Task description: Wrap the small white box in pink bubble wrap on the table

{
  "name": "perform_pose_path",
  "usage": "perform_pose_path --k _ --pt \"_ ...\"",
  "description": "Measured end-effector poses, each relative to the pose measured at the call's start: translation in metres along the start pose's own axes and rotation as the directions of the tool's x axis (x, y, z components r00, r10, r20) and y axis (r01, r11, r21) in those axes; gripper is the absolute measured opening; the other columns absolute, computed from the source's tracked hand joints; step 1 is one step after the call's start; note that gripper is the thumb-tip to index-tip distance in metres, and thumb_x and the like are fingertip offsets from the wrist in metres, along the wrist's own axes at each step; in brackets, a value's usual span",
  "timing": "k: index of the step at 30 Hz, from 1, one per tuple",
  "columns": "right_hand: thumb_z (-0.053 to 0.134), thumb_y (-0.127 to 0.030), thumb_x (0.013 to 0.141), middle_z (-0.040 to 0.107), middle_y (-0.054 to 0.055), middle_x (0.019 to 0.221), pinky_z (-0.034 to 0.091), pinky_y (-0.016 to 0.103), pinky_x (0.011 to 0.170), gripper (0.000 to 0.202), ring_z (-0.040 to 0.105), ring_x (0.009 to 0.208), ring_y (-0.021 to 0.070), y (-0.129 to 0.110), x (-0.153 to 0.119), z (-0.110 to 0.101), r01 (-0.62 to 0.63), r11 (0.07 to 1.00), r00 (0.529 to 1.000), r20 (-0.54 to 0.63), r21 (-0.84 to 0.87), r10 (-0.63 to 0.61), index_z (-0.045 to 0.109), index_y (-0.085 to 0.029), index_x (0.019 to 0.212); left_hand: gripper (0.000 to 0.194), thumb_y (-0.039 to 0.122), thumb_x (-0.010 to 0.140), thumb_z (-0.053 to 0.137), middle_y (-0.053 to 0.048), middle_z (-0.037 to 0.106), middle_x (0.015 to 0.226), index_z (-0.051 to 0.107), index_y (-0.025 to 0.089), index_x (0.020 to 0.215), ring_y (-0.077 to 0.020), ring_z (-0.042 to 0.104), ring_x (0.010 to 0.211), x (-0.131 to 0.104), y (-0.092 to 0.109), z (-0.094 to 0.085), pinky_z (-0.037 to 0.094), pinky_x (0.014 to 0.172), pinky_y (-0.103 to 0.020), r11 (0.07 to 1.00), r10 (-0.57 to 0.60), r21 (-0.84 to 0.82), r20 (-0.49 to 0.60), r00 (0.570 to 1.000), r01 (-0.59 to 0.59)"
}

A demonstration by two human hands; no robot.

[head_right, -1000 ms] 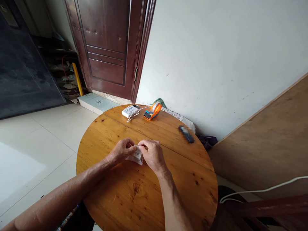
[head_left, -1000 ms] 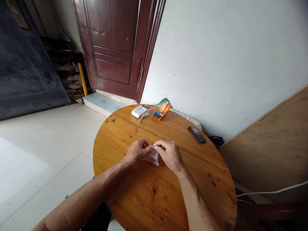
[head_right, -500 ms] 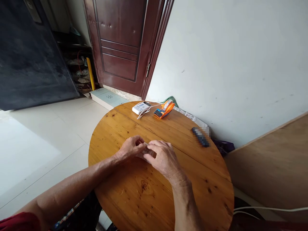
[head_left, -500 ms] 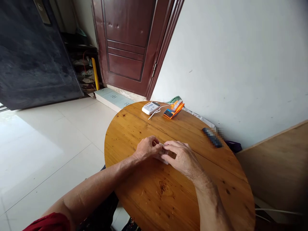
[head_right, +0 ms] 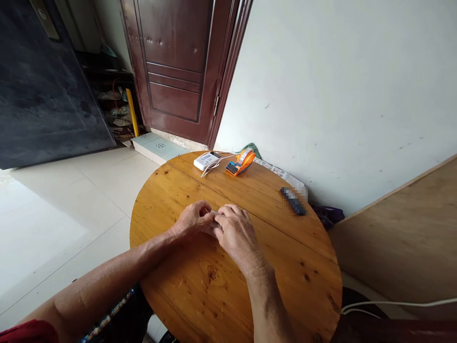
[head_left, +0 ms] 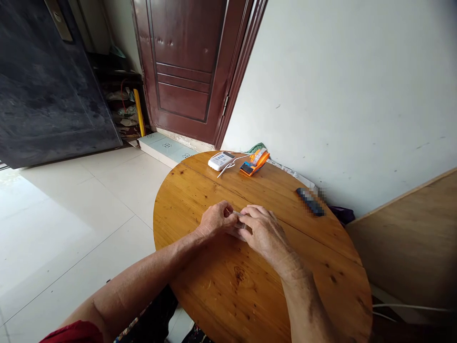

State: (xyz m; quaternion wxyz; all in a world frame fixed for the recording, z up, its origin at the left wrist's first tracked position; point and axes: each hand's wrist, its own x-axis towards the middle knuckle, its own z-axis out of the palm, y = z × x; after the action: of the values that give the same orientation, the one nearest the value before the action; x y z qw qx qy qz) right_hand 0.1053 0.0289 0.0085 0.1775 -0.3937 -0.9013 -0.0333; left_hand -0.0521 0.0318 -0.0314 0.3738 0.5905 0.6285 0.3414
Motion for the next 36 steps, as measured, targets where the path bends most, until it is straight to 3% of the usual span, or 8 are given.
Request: perform_pose_path --k 7,14,19,24,30,32,34,36 --pt "0.067 -0.017 0.075 0.070 0.006 0.102 0.050 0.038 0.083 0.017 0.062 0.094 0.0237 0.020 -0.003 0.006 -0.001 0.986 1.000 -0.009 0.166 0.003 0.073 -0.024 0.088 0.022 0.035 0.085 0.054 -0.002 0.069 0.079 0.065 0.022 0.100 -0.0170 0.061 0.071 -0.010 0.004 0.006 0.043 0.065 -0.025 0.977 0.117 0.190 -0.072 0.991 -0.101" --pt "0.063 -0.014 0.074 0.070 0.009 0.109 0.052 0.041 0.087 0.022 0.065 0.099 0.0268 0.021 -0.005 0.005 -0.023 0.994 0.999 0.042 0.111 0.019 0.073 -0.023 0.091 0.023 0.034 0.089 0.047 -0.004 0.073 0.096 0.064 0.023 0.100 -0.0205 0.067 0.088 -0.014 0.009 0.008 0.050 0.076 -0.027 0.927 0.126 0.363 -0.065 0.990 -0.094" --pt "0.064 -0.015 0.075 0.069 0.009 0.110 0.053 0.040 0.087 0.021 0.065 0.100 0.0270 0.019 -0.004 0.001 -0.045 0.989 0.997 0.075 0.141 0.035 0.073 -0.023 0.092 0.038 0.033 0.086 0.051 -0.001 0.072 0.089 0.060 0.027 0.122 -0.0191 0.067 0.086 -0.012 0.008 0.003 0.050 0.078 -0.028 0.962 0.141 0.242 -0.036 0.989 -0.128" --pt "0.068 -0.015 0.074 0.069 0.007 0.106 0.052 0.039 0.087 0.024 0.065 0.099 0.0253 0.015 -0.003 -0.001 -0.079 0.980 0.993 0.104 0.182 0.061 0.073 -0.024 0.096 0.037 0.032 0.081 0.054 0.002 0.067 0.076 0.066 0.025 0.115 -0.0145 0.061 0.072 -0.003 0.001 -0.001 0.046 0.067 -0.023 0.997 0.053 0.059 0.030 0.998 -0.054" --pt "0.067 -0.026 0.078 0.066 0.006 0.117 0.053 0.040 0.091 0.023 0.065 0.104 0.0260 0.015 -0.007 -0.008 -0.152 0.953 0.986 0.107 0.261 0.128 0.075 -0.027 0.100 0.039 0.029 0.077 0.055 0.003 0.063 0.073 0.066 0.022 0.114 -0.0129 0.056 0.067 0.003 -0.005 0.002 0.041 0.060 -0.021 0.998 0.045 -0.053 0.053 0.998 -0.042" --pt "0.066 -0.030 0.081 0.067 0.007 0.119 0.051 0.041 0.095 0.022 0.064 0.108 0.0264 0.017 -0.005 -0.021 -0.148 0.936 0.989 0.036 0.320 0.144 0.074 -0.026 0.100 0.037 0.029 0.077 0.056 0.003 0.063 0.073 0.068 0.022 0.111 -0.0129 0.056 0.066 0.003 -0.004 0.001 0.041 0.061 -0.022 0.998 0.045 -0.040 0.050 0.998 -0.043" --pt "0.065 -0.035 0.084 0.067 0.008 0.121 0.048 0.044 0.100 0.026 0.062 0.114 0.0268 0.014 0.004 -0.041 -0.137 0.909 0.968 -0.140 0.393 0.206 0.071 -0.024 0.108 0.036 0.028 0.076 0.057 0.003 0.063 0.073 0.069 0.023 0.109 -0.0130 0.055 0.066 0.003 -0.002 0.001 0.041 0.061 -0.022 0.999 0.036 -0.027 0.050 0.998 -0.035" --pt "0.063 -0.037 0.088 0.062 0.008 0.130 0.045 0.047 0.103 0.038 0.057 0.122 0.0269 -0.005 0.021 -0.062 -0.143 0.870 0.849 -0.394 0.471 0.353 0.062 -0.025 0.123 0.036 0.026 0.075 0.057 0.003 0.063 0.073 0.069 0.023 0.109 -0.0133 0.056 0.066 0.003 -0.001 0.000 0.041 0.061 -0.022 0.999 0.025 -0.026 0.052 0.998 -0.024"
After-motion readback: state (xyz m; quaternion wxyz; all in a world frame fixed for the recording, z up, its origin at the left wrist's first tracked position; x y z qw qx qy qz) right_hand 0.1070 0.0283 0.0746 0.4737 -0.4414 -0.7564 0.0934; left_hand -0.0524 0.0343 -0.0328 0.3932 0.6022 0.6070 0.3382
